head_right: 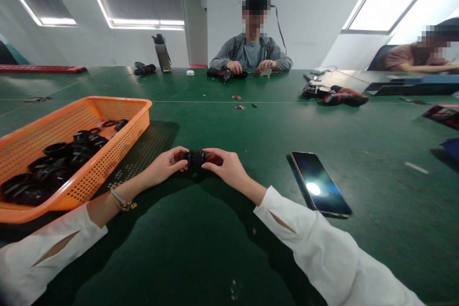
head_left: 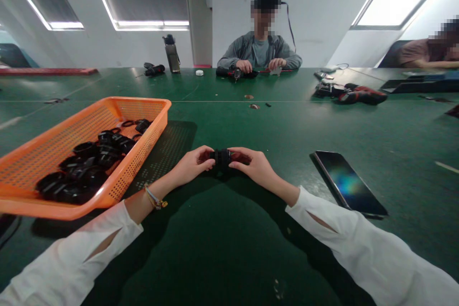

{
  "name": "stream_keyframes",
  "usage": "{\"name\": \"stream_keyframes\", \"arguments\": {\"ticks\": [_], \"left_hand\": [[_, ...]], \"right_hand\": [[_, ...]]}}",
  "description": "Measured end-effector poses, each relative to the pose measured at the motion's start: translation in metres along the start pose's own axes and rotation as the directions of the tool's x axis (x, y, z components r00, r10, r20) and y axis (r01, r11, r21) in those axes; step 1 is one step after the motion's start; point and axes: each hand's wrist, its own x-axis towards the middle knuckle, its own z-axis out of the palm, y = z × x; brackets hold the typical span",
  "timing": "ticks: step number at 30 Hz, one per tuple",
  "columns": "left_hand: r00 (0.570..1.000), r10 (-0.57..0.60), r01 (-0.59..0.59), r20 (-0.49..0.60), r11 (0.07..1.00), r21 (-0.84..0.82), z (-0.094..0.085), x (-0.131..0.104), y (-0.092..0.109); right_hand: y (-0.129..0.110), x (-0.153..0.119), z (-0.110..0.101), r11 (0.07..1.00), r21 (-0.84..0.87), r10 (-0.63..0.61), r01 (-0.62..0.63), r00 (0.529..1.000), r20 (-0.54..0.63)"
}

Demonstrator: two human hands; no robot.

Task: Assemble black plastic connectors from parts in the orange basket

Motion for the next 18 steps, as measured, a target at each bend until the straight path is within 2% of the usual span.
{"name": "stream_keyframes", "arguments": {"ticks": [13, 18], "left_hand": [[1.000, 0.003, -0.003, 0.002, 1.000, 0.000, -0.0006, -0.0002, -0.0016], [1.000, 0.006, -0.005, -0.004, 1.000, 0.016, -0.0010, -0.0002, -0.0020]], "right_hand": [[0.0002, -0.0003, -0.0011, 0.999, 0.006, 0.033, -0.033, 0.999, 0.032], [-0.0038, -0.0015, -0.0032, 0.999, -0.044, -0.003, 0.004, 1.000, 0.031]]}}
